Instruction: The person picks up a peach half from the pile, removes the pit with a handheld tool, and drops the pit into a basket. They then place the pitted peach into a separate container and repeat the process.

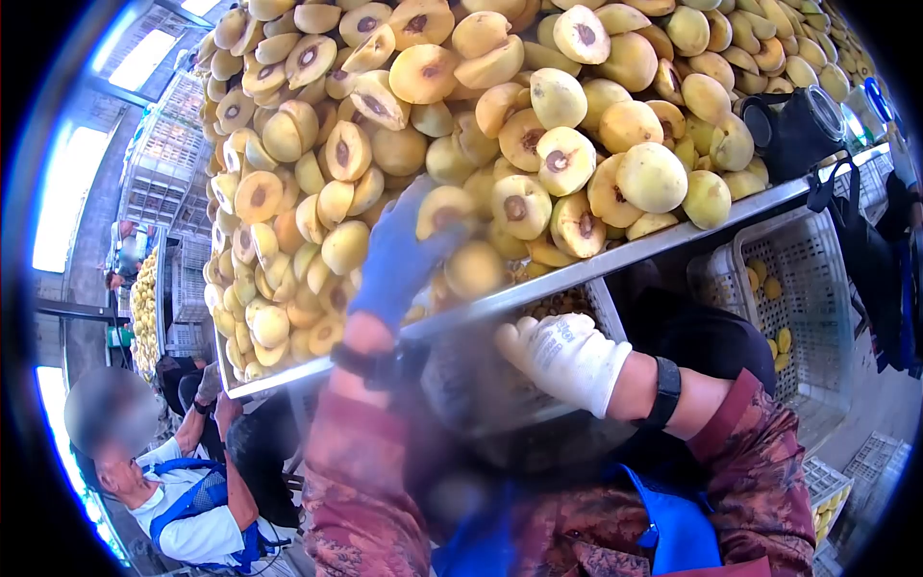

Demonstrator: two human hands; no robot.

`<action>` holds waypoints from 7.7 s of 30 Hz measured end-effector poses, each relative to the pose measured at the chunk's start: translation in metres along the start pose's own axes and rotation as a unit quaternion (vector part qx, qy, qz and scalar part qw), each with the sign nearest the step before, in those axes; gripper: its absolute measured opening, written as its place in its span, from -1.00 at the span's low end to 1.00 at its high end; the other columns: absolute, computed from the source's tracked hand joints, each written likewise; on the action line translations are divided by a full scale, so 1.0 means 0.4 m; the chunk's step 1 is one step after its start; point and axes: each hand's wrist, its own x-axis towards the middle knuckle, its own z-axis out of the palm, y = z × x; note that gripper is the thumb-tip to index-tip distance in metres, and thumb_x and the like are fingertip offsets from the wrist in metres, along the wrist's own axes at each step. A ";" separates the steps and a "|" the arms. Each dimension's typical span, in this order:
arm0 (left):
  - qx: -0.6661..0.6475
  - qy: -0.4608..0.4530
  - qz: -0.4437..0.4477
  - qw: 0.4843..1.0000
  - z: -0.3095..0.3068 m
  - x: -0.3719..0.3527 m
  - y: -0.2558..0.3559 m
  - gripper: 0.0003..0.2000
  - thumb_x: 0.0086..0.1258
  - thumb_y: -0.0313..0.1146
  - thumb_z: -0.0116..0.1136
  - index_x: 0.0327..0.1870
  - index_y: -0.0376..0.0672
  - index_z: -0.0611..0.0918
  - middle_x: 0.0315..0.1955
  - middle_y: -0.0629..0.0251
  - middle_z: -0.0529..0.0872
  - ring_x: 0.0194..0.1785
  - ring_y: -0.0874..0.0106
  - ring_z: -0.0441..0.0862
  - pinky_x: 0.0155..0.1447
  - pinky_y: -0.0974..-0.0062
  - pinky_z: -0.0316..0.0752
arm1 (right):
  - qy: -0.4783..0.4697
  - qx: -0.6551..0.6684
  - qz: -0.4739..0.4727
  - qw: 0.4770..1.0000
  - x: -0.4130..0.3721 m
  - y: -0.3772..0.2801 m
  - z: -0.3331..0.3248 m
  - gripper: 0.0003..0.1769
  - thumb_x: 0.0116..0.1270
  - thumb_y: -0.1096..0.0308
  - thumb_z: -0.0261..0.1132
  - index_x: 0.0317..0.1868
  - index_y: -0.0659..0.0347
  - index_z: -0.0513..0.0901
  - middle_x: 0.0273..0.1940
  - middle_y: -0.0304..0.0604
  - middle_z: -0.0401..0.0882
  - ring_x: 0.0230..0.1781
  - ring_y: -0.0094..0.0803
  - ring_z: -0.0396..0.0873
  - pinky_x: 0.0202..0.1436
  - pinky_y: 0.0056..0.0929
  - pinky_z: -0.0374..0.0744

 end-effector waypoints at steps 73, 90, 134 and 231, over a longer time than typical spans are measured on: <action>-0.453 0.231 0.024 0.861 0.056 -0.288 -0.015 -0.40 0.63 0.05 -0.35 0.29 -0.38 0.41 0.11 0.02 0.59 0.17 0.21 0.56 0.29 0.22 0.47 | -0.015 0.500 0.167 0.850 0.136 -0.128 0.130 -0.60 0.26 0.35 0.21 0.03 0.42 0.40 -0.28 0.32 0.60 -0.22 0.22 0.62 -0.16 -0.01 0.59; -0.480 0.115 0.027 0.869 0.033 -0.274 -0.059 -0.34 0.55 0.14 -0.18 0.29 -0.38 0.40 0.04 -0.04 0.64 0.06 0.14 0.64 0.19 0.14 0.54 | -0.246 0.716 0.267 0.596 0.141 -0.102 -0.001 -0.58 0.25 0.37 0.21 0.06 0.37 0.36 -0.52 -0.14 0.53 -0.65 -0.44 0.54 -0.60 -0.45 0.53; -0.613 0.017 -0.035 0.789 0.032 -0.283 0.029 -0.27 0.30 0.10 0.27 0.22 -0.42 0.42 -0.05 0.03 0.64 -0.03 0.26 0.65 -0.01 0.33 0.65 | -0.306 0.826 0.247 0.404 0.095 -0.112 -0.037 -0.82 0.37 0.29 0.23 -0.29 0.14 0.41 -0.62 -0.36 0.34 -0.72 -0.62 0.30 -0.66 -0.59 0.32; -0.576 0.064 -0.052 0.813 0.040 -0.278 0.010 -0.55 0.58 -0.10 -0.13 0.14 -0.41 0.45 -0.09 -0.02 0.65 -0.03 0.19 0.63 0.11 0.29 0.56 | -0.053 0.484 0.200 0.851 0.089 -0.115 0.062 -0.61 0.27 0.36 0.28 -0.03 0.37 0.34 -0.42 0.22 0.57 -0.37 0.17 0.61 -0.35 -0.06 0.54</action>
